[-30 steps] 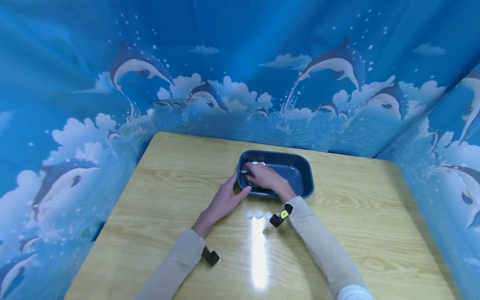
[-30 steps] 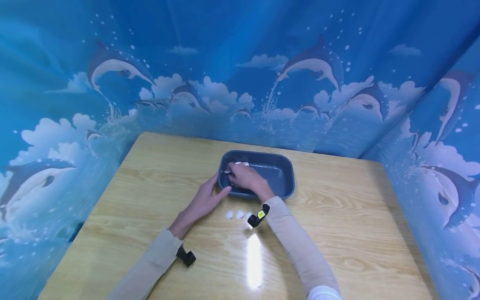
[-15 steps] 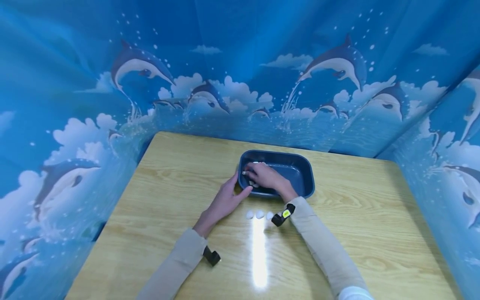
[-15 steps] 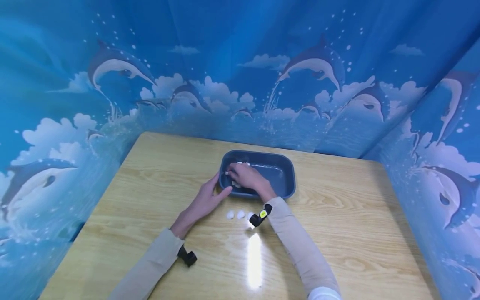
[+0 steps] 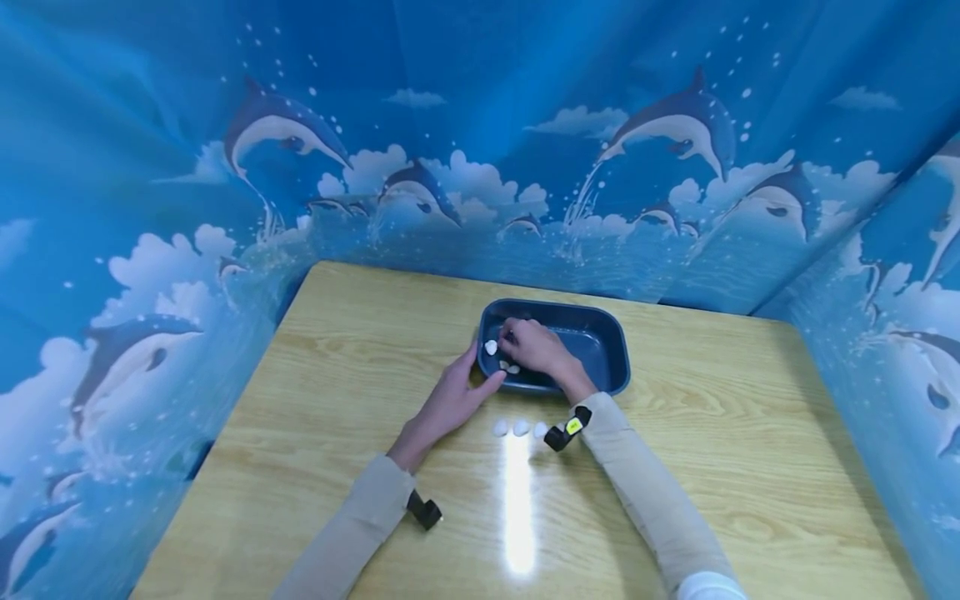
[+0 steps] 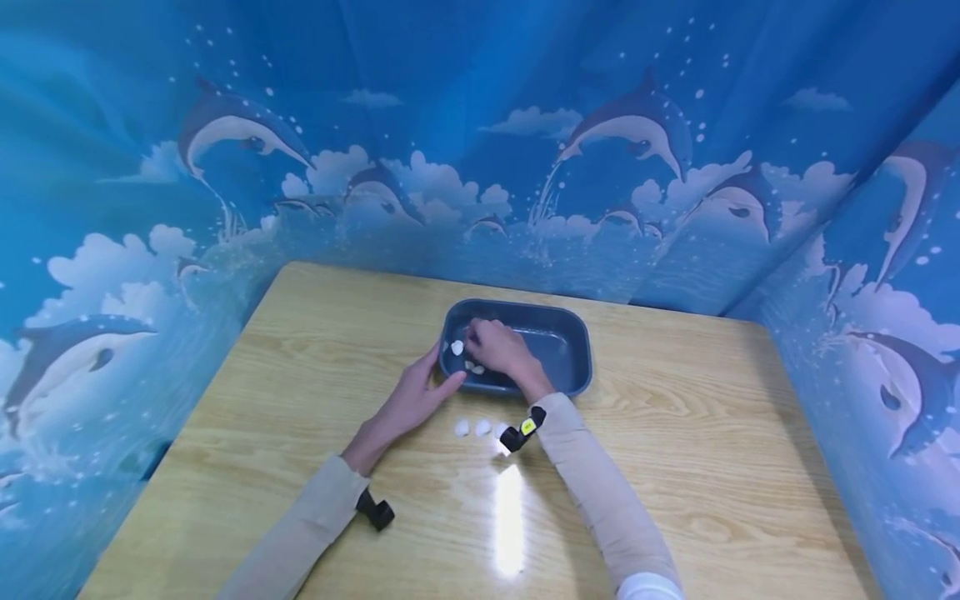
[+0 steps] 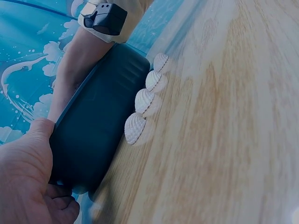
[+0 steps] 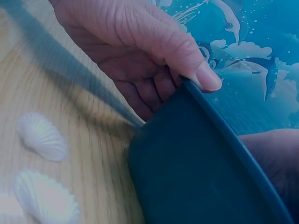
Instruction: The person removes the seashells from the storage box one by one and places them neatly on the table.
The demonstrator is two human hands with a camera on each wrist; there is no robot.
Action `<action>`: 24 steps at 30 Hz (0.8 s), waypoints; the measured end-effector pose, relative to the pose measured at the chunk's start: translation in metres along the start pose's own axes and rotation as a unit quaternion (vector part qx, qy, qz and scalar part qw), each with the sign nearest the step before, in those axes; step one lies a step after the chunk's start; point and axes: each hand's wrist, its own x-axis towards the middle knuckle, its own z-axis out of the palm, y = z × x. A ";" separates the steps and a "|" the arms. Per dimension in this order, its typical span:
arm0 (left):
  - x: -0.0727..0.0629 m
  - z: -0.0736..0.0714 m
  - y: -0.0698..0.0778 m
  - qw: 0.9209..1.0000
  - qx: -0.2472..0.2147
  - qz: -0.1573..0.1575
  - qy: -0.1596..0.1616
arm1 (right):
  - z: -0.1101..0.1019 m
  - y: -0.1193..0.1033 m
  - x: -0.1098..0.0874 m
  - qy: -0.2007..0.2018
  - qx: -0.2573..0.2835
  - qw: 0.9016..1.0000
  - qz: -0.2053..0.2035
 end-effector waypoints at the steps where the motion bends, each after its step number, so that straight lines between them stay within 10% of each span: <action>1: 0.000 0.000 0.000 1.000 0.001 -0.001 0.000 | 0.000 0.000 0.000 -0.004 0.008 1.000 -0.009; 13: 0.000 0.000 -0.001 1.000 0.009 -0.003 0.000 | 0.005 0.000 0.003 -0.041 0.032 0.995 -0.082; 24: -0.001 0.000 0.002 1.000 -0.002 -0.009 0.001 | -0.004 0.004 0.000 -0.041 0.018 0.999 -0.013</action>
